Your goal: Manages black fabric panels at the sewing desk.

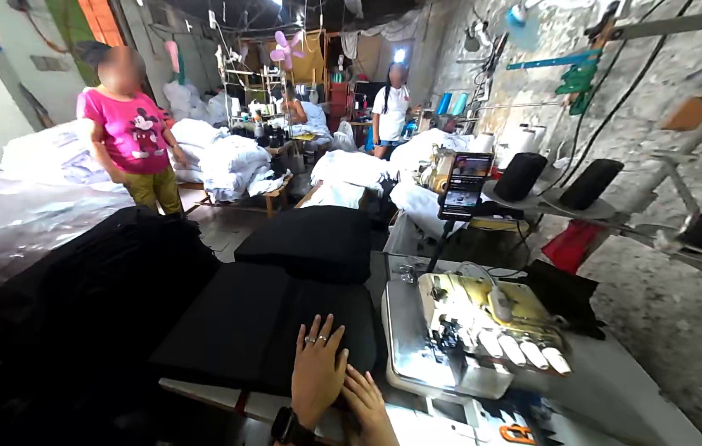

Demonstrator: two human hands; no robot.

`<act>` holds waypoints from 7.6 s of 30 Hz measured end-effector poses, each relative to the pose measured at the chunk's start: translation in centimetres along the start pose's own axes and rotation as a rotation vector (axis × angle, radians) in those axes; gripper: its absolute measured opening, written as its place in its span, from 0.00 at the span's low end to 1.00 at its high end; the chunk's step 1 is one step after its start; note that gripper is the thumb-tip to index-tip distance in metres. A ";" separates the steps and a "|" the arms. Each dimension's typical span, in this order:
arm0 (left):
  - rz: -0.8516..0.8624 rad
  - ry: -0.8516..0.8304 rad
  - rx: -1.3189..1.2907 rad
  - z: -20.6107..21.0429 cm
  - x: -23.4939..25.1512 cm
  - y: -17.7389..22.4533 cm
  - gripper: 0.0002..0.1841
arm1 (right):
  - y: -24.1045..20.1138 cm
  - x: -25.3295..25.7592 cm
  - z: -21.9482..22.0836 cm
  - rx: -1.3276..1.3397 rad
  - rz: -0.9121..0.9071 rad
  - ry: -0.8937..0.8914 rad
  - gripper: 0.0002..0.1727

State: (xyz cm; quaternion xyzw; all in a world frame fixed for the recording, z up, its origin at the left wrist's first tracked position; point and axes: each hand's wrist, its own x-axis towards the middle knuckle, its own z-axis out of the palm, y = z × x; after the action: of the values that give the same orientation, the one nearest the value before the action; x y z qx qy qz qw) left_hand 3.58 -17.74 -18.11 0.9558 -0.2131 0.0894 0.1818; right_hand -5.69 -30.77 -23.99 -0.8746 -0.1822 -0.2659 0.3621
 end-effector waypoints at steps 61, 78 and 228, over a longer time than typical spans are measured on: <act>0.012 0.020 0.001 0.4 0.0 -0.3 0.25 | 0.0 -0.1 0.1 -0.010 0.005 -0.004 0.23; 0.009 0.023 0.011 0.4 0.0 -0.3 0.25 | 0.1 -0.1 0.1 -0.014 -0.003 -0.007 0.24; 0.020 0.047 0.003 0.4 -0.1 -0.3 0.25 | 0.2 -0.2 0.3 -0.012 0.001 0.008 0.23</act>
State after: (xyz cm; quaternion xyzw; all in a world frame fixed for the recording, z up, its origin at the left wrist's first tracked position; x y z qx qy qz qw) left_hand 3.67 -17.65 -18.56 0.9515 -0.2182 0.1142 0.1845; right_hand -5.64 -30.70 -24.38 -0.8759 -0.1787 -0.2704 0.3576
